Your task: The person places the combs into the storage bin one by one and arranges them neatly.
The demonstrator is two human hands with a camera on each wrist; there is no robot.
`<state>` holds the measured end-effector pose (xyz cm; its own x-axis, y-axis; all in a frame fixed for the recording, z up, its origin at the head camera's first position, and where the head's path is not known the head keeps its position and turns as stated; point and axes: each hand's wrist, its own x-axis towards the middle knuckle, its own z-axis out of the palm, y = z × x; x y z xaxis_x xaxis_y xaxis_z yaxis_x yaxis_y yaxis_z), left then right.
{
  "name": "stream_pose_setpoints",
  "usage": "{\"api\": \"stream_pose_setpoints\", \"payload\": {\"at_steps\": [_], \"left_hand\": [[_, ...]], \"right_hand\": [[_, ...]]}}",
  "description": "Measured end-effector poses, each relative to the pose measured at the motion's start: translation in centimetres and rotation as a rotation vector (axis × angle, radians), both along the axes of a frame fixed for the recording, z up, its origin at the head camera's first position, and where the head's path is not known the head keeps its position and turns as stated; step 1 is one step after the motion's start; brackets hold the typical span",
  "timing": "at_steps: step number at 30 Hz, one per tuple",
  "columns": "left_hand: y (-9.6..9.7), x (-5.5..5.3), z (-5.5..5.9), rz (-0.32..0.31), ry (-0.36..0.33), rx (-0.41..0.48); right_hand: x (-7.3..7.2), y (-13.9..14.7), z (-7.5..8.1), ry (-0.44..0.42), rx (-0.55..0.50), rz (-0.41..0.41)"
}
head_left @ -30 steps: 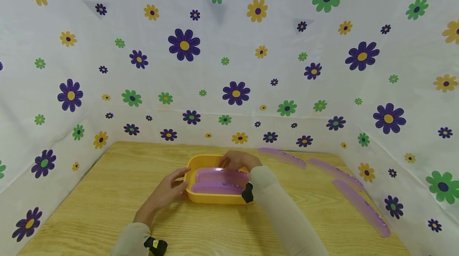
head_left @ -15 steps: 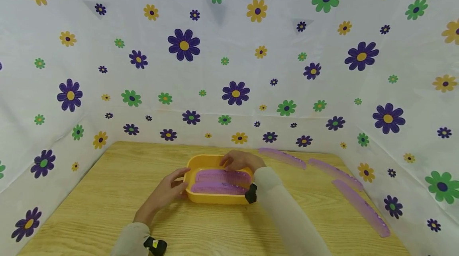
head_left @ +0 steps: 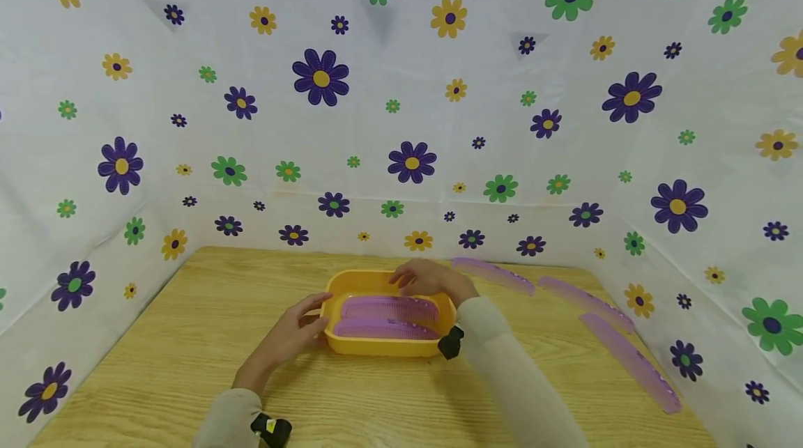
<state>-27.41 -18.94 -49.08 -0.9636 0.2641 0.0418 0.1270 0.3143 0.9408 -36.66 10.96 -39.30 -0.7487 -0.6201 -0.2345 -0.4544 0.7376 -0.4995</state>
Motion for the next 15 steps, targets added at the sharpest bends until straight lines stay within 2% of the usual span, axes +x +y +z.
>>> {"api": "stream_pose_setpoints", "payload": {"at_steps": [7,15], "left_hand": [[-0.2,0.0,0.1,-0.036,0.005,0.035],[-0.2,0.1,0.2,-0.033,0.004,0.042]], "right_hand": [[0.4,1.2,0.6,0.033,-0.032,0.004],[1.2,2.7,1.2,0.044,-0.067,-0.001]]}}
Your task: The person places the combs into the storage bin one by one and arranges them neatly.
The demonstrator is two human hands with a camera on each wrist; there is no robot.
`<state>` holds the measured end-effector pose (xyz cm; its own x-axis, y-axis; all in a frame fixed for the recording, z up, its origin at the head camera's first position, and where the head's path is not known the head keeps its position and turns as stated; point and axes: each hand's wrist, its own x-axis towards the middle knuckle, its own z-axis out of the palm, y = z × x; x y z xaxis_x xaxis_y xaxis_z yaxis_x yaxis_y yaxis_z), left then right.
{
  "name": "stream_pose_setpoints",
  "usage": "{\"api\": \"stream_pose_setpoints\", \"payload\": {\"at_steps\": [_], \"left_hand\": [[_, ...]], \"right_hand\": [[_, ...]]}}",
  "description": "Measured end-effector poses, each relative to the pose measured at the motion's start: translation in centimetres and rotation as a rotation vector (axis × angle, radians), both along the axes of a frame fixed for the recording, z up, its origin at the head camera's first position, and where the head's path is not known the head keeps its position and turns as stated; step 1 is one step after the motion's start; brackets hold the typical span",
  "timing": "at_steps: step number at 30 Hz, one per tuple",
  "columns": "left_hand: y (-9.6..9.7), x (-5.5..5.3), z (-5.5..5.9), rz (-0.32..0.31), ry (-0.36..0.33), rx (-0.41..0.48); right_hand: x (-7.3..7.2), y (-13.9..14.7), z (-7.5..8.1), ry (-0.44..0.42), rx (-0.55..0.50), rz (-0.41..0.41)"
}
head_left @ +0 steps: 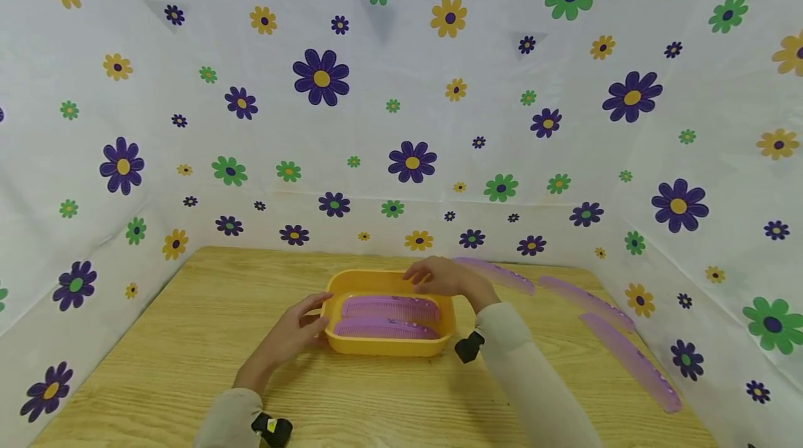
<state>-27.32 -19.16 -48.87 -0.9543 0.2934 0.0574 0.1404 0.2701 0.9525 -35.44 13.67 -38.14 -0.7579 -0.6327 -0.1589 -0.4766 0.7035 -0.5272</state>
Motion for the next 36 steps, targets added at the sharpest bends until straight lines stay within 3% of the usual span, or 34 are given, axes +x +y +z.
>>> {"api": "stream_pose_setpoints", "payload": {"at_steps": [12,26,36], "left_hand": [[0.0,-0.2,-0.3,0.003,-0.004,-0.014],[0.1,0.0,-0.1,0.007,-0.020,0.003],[0.2,0.2,0.1,0.014,-0.014,-0.002]], "right_hand": [[1.2,2.1,0.0,-0.008,-0.056,-0.056],[1.7,4.7,-0.2,0.028,-0.045,-0.145],[2.2,6.8,-0.4,0.031,-0.082,-0.148]]}}
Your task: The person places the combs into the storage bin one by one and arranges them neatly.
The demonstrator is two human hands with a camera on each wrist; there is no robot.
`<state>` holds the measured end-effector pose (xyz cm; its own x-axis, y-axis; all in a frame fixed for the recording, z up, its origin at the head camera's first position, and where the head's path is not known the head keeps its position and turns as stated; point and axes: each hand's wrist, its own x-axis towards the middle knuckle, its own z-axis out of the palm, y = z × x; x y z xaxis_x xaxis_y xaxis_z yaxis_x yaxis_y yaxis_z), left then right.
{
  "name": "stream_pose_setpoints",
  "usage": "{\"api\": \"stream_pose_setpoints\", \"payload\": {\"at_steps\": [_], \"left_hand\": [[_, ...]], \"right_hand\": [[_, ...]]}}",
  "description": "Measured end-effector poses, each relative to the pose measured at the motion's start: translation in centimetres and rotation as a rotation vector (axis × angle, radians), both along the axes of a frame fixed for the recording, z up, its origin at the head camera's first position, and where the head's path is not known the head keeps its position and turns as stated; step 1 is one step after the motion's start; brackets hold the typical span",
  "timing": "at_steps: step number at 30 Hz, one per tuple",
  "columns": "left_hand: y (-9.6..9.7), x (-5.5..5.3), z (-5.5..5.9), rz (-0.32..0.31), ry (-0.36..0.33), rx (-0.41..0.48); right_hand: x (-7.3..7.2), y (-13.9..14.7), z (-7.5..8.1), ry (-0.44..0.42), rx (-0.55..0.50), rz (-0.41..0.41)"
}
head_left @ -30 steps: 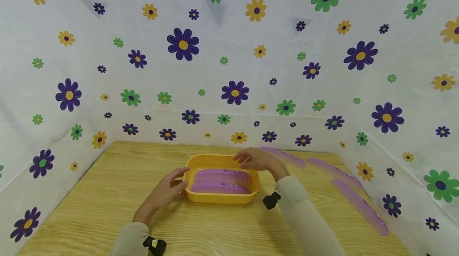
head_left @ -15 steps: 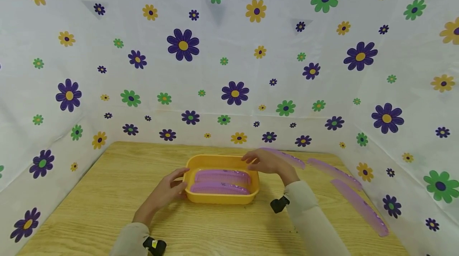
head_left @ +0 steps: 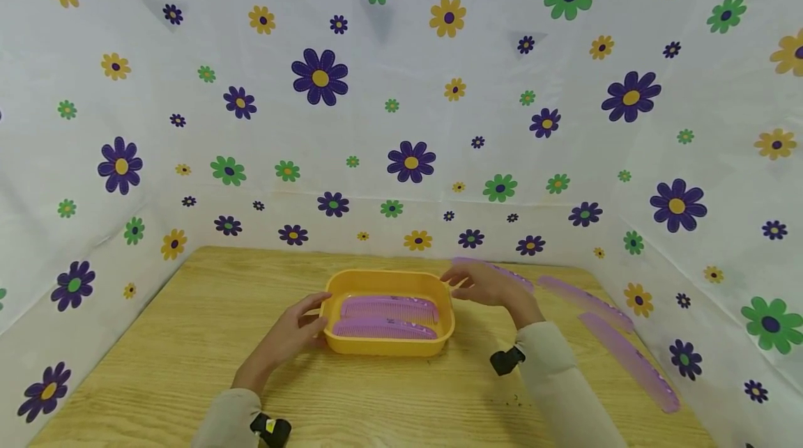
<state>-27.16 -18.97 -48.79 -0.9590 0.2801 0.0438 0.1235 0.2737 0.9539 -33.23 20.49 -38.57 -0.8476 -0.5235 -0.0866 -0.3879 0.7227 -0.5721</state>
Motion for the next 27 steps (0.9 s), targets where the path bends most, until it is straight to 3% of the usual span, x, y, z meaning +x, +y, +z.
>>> {"api": "stream_pose_setpoints", "payload": {"at_steps": [9,20,27], "left_hand": [[0.0,-0.1,0.0,-0.003,0.010,-0.014],[0.0,-0.1,0.0,-0.011,0.015,-0.014],[0.0,-0.1,0.0,-0.013,0.020,-0.020]], "right_hand": [[0.8,2.4,-0.7,0.043,-0.020,0.032],[2.3,5.8,0.1,0.139,-0.058,0.074],[2.9,8.1,-0.6,0.150,-0.052,0.050]]}}
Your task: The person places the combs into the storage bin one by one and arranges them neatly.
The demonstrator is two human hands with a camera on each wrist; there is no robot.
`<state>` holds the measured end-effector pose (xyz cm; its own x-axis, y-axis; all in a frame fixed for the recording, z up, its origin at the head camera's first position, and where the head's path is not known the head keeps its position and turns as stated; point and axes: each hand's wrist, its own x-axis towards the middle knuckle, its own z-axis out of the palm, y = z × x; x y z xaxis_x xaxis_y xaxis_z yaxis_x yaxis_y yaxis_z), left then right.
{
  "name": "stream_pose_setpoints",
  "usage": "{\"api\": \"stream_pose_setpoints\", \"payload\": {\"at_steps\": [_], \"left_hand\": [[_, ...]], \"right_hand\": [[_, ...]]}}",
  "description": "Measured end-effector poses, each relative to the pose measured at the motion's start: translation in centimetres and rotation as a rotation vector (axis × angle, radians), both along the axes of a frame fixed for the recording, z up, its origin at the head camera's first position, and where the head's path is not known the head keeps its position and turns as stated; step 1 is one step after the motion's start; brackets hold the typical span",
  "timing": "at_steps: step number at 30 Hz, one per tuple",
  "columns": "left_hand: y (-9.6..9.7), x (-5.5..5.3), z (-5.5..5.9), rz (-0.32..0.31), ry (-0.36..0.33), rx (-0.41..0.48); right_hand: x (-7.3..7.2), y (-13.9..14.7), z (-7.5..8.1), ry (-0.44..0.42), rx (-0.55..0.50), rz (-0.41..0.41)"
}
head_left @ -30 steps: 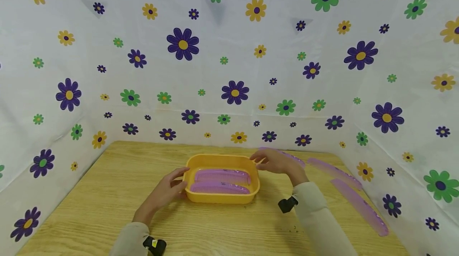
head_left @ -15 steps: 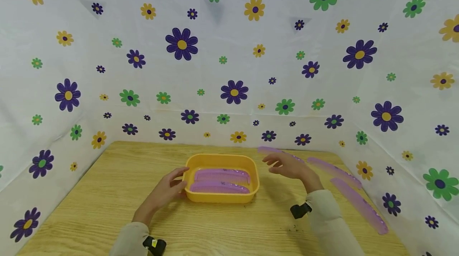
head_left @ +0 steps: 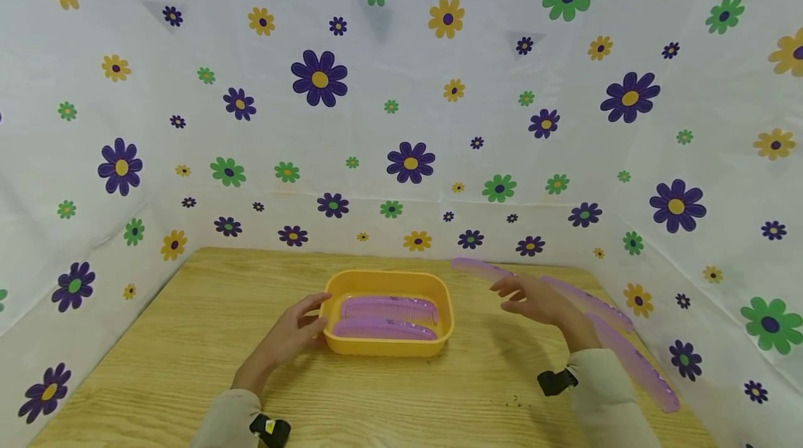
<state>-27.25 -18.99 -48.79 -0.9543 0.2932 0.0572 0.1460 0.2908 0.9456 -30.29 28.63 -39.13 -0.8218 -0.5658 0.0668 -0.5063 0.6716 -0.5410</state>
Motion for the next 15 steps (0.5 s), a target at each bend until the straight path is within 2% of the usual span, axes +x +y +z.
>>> {"api": "stream_pose_setpoints", "payload": {"at_steps": [10,15], "left_hand": [[0.0,0.0,-0.1,0.000,0.006,0.004],[-0.1,-0.1,-0.1,-0.001,0.009,0.007]], "right_hand": [[1.1,3.3,-1.4,0.071,0.004,-0.004],[1.7,5.1,-2.0,0.109,0.011,-0.057]]}}
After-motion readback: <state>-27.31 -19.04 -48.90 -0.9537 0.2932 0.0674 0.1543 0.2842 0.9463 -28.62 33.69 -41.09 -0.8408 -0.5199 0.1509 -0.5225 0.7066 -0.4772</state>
